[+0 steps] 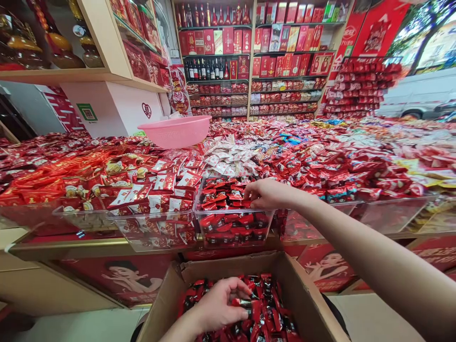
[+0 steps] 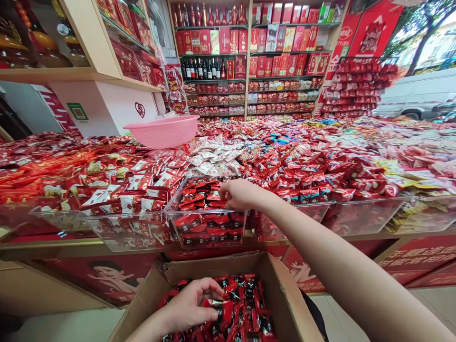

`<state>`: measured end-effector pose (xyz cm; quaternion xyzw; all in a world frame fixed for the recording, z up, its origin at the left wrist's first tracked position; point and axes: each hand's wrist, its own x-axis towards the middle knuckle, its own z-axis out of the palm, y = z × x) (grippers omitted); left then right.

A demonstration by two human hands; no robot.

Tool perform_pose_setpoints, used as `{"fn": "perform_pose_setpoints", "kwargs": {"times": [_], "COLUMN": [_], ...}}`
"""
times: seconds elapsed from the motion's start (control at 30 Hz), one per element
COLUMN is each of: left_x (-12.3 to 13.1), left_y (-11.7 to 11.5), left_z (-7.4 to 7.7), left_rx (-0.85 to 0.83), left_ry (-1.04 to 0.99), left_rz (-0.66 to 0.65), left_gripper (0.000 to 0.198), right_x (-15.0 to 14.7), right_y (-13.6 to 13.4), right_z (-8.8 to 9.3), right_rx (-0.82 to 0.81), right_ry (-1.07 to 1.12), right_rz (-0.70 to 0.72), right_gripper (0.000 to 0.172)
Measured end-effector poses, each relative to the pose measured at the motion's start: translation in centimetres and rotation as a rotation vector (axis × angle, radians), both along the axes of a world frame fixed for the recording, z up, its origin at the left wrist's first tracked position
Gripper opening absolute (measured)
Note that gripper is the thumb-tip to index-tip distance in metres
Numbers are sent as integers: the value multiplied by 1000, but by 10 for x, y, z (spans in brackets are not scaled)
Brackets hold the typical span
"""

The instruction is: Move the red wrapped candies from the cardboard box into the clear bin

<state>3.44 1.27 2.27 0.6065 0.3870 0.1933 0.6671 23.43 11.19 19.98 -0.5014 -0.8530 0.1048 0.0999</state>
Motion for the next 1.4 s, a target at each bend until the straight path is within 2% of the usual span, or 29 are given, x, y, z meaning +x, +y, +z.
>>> {"fn": "perform_pose_setpoints", "kwargs": {"times": [0.07,0.13,0.2,0.27,0.33,0.43,0.6,0.67,0.77,0.87,0.93,1.1,1.2,1.3,1.4], "left_x": [2,1,-3,-7,-8,-3,20,28,35,36,35,31,28,26,22], "left_y": [-7,-6,3,20,40,68,98,108,119,126,128,127,127,129,133], "left_z": [45,92,132,158,171,177,181,182,181,177,175,174,173,169,164], "left_rx": [82,217,386,521,589,651,753,750,771,819,826,605,512,481,561], "left_ry": [-51,-101,-137,-115,-104,-109,-109,-127,-109,-45,-17,-83,-103,-106,-15], "left_rz": [33,142,265,379,407,372,311,247,164,167,191,215,162,77,64], "left_gripper": [32,33,38,36,30,30,29,29,31,36,33,13,21,44,38], "right_x": [1,2,4,6,7,8,9,8,5,1,-1,-4,-4,-5,-7], "right_y": [-1,-2,-3,-3,-3,-5,-5,-1,6,15,20,27,25,21,18], "right_z": [-2,-5,-9,-13,-17,-20,-20,-19,-14,-11,-11,-18,-21,-22,-22], "right_rx": [45,53,68,90,110,158,353,327,248,325,379,447,466,468,464], "right_ry": [-24,-21,30,103,159,201,342,504,640,572,575,695,630,556,475], "right_rz": [-9,-3,10,23,32,34,41,63,42,6,33,91,130,142,74], "right_gripper": [18,13,16,20,23,24,28,35,25,11,10,18,22,28,31]}}
